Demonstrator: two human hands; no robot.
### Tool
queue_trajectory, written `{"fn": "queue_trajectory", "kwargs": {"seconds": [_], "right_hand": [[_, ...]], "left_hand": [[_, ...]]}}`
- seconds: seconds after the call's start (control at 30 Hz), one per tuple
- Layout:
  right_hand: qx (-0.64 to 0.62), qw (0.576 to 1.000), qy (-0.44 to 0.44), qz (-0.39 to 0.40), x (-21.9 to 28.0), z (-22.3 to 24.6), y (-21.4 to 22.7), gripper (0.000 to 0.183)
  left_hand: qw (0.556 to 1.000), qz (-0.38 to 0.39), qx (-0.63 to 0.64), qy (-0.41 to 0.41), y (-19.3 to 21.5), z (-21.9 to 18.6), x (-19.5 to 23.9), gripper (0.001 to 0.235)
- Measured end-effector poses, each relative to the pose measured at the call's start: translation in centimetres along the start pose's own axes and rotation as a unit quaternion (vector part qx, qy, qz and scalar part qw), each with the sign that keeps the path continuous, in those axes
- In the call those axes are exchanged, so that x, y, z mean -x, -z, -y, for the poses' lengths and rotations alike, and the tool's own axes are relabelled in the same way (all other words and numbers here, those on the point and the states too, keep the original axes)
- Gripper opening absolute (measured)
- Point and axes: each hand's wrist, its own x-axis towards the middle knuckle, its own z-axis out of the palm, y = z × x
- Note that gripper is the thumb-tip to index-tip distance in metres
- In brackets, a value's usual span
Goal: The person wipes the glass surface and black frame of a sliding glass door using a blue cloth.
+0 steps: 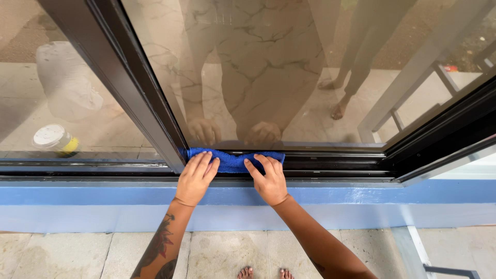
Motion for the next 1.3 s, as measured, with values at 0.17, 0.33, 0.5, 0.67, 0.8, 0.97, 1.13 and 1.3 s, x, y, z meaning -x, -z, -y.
{"fn": "queue_trajectory", "kwargs": {"seconds": [0.17, 0.33, 0.5, 0.67, 0.8, 0.97, 1.13, 1.3], "right_hand": [[0.013, 1.0, 0.001, -0.024, 0.6, -0.5, -0.7, 0.025], [0.017, 0.999, 0.025, -0.029, 0.4, -1.6, -0.1, 0.026], [0.033, 0.998, 0.03, -0.035, 0.8, -3.8, 2.0, 0.026], [0.048, 0.997, 0.038, -0.036, 2.1, -7.0, 4.0, 0.027], [0.058, 0.996, 0.049, -0.04, 2.7, -9.4, 5.7, 0.026], [0.079, 0.995, 0.053, -0.037, 4.3, -12.3, 7.5, 0.027], [0.085, 0.994, 0.06, -0.037, 5.8, -15.6, 9.4, 0.027], [0.101, 0.992, 0.064, -0.03, 7.2, -18.7, 11.4, 0.026]], "left_hand": [[1.0, -0.001, -0.011, -0.006, -0.2, -0.1, 0.0, 0.015], [0.998, -0.001, -0.007, -0.057, -0.5, 0.1, -0.7, 0.012], [0.998, -0.003, 0.011, -0.064, -1.0, -1.9, -2.8, 0.012], [0.997, -0.015, 0.028, -0.064, -2.4, -5.0, -4.6, 0.012], [0.995, -0.038, 0.049, -0.074, -3.4, -7.2, -6.2, 0.011], [0.994, -0.048, 0.066, -0.072, -4.9, -10.4, -7.4, 0.011], [0.992, -0.065, 0.091, -0.066, -6.6, -13.6, -9.0, 0.011], [0.989, -0.072, 0.109, -0.067, -7.8, -16.6, -10.7, 0.012]]}}
